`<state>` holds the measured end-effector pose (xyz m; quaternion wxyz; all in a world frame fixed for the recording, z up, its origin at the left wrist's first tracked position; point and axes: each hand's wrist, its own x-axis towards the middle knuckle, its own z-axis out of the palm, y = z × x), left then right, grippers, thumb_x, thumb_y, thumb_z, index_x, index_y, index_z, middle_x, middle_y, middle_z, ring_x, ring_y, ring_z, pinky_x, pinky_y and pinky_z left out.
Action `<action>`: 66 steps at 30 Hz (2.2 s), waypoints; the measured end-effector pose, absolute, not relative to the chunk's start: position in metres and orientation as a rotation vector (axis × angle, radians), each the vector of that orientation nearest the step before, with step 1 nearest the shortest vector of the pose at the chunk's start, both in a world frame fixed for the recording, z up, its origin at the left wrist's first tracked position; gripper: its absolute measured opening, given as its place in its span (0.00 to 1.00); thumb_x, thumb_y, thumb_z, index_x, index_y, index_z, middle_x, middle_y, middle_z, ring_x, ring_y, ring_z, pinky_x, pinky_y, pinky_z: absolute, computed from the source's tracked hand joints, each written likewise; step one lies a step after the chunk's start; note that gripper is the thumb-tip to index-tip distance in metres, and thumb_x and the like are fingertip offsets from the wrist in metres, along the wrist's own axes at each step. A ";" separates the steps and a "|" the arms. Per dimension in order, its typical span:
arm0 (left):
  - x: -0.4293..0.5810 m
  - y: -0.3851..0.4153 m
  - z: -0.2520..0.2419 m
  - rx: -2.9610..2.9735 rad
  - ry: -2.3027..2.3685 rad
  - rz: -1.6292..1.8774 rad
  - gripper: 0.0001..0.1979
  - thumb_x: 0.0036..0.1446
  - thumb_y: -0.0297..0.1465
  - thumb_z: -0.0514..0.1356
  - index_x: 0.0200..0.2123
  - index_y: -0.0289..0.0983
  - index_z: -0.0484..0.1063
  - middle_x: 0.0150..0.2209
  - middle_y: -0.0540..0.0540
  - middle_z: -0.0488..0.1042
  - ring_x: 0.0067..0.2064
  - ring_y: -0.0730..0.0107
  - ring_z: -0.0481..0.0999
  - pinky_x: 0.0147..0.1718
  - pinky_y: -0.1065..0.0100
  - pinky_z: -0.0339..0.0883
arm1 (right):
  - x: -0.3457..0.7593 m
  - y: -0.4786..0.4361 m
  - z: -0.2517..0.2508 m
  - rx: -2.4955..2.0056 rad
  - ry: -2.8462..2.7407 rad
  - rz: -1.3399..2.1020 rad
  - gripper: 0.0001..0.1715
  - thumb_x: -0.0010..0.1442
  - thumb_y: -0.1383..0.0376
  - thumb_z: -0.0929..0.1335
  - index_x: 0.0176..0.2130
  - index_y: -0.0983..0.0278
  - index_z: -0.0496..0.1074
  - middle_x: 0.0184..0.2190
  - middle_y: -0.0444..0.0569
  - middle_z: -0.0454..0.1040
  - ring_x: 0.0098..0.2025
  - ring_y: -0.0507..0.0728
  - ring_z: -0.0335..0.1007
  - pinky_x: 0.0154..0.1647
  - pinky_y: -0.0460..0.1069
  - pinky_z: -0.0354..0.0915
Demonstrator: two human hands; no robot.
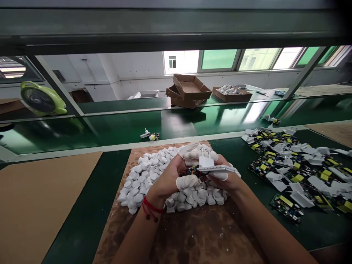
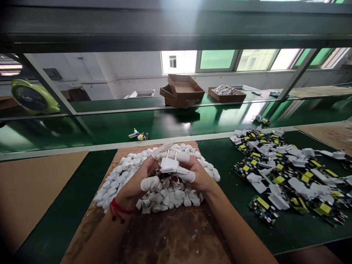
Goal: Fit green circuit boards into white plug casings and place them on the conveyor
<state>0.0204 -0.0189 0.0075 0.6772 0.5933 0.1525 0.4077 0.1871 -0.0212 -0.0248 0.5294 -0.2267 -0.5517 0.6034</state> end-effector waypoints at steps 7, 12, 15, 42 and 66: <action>0.013 -0.016 0.006 1.399 0.308 0.844 0.50 0.40 0.45 0.70 0.65 0.42 0.53 0.61 0.37 0.63 0.63 0.43 0.59 0.59 0.53 0.55 | 0.191 -0.019 -0.029 -0.442 -1.461 1.415 0.19 0.47 0.51 0.74 0.33 0.62 0.81 0.29 0.52 0.78 0.36 0.61 0.74 0.35 0.52 0.70; 0.014 -0.017 0.006 1.308 0.317 0.822 0.55 0.36 0.44 0.72 0.65 0.41 0.50 0.61 0.37 0.63 0.63 0.42 0.59 0.58 0.52 0.56 | 0.190 -0.019 -0.026 -0.501 -1.493 1.339 0.17 0.48 0.50 0.73 0.31 0.59 0.81 0.33 0.53 0.79 0.43 0.65 0.73 0.40 0.55 0.70; 0.015 -0.017 0.007 1.300 0.322 0.836 0.54 0.35 0.47 0.71 0.64 0.41 0.54 0.61 0.35 0.64 0.62 0.41 0.60 0.57 0.52 0.58 | 0.188 -0.020 -0.024 -0.527 -1.517 1.312 0.16 0.48 0.50 0.73 0.30 0.59 0.81 0.32 0.53 0.79 0.44 0.65 0.72 0.41 0.56 0.69; 0.014 -0.020 0.007 1.301 0.393 0.942 0.57 0.31 0.47 0.72 0.65 0.42 0.53 0.59 0.37 0.67 0.60 0.40 0.63 0.58 0.53 0.59 | 0.186 -0.022 -0.027 -0.476 -1.530 1.406 0.26 0.56 0.43 0.66 0.41 0.58 0.79 0.38 0.51 0.79 0.49 0.63 0.71 0.49 0.55 0.67; 0.017 -0.002 -0.004 1.487 0.663 1.031 0.52 0.39 0.28 0.72 0.66 0.42 0.49 0.50 0.41 0.74 0.53 0.55 0.71 0.51 0.61 0.65 | 0.179 -0.012 -0.016 -0.826 -1.249 1.105 0.05 0.45 0.66 0.75 0.28 0.62 0.79 0.27 0.46 0.77 0.33 0.57 0.71 0.37 0.51 0.66</action>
